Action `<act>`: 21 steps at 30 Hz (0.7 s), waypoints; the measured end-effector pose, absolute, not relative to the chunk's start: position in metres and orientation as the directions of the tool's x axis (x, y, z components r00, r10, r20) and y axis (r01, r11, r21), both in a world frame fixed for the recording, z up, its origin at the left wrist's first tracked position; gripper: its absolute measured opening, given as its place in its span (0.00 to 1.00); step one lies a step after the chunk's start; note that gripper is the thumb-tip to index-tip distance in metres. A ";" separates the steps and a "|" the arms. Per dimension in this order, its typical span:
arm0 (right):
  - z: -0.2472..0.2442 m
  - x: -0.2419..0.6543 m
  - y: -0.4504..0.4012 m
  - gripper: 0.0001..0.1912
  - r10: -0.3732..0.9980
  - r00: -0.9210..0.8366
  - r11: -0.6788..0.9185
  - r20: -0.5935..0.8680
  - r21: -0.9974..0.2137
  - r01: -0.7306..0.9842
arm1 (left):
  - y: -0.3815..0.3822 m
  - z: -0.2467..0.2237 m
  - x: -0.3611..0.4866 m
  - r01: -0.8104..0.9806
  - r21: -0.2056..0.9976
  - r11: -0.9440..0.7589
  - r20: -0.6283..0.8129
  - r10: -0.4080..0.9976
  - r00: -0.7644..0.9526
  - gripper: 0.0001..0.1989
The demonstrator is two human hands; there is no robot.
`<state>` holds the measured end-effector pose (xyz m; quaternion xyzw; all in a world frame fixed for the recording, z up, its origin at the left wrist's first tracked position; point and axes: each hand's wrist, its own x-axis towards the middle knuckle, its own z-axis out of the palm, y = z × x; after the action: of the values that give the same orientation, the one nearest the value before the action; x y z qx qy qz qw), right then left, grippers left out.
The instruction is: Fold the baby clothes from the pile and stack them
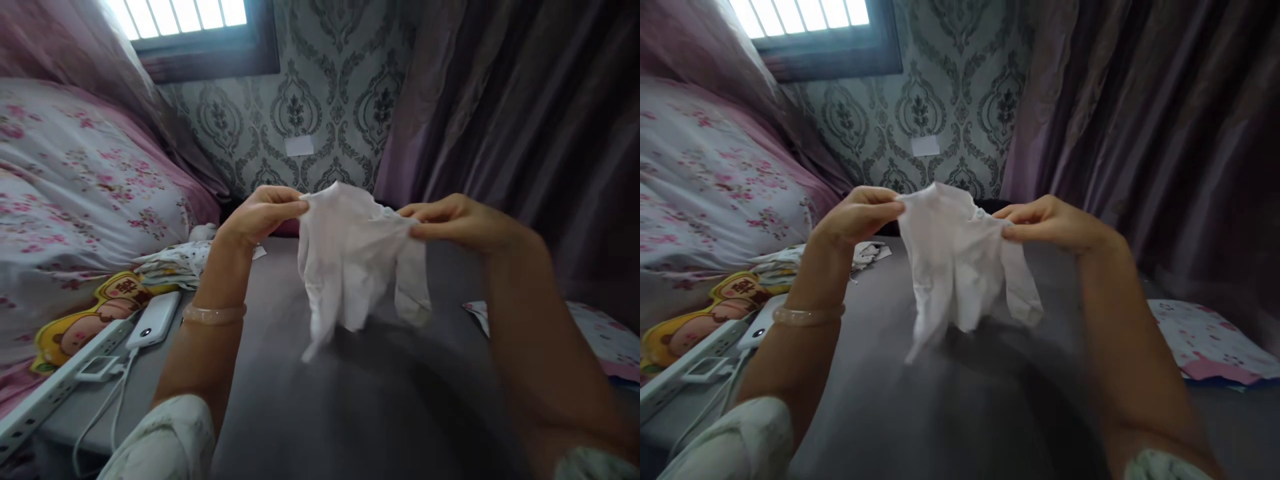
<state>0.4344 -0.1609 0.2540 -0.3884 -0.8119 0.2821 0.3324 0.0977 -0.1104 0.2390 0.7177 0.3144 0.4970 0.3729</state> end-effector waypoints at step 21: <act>0.226 0.422 -0.117 0.16 0.583 0.065 0.689 0.810 -0.535 0.489 | -0.087 0.224 0.126 0.194 0.684 -0.703 0.724 0.686 -0.066 0.09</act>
<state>0.4219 -0.1165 0.2263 -0.3926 -0.6828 0.0379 0.6150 0.1260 -0.0870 0.2240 0.6566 0.3353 0.6485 0.1896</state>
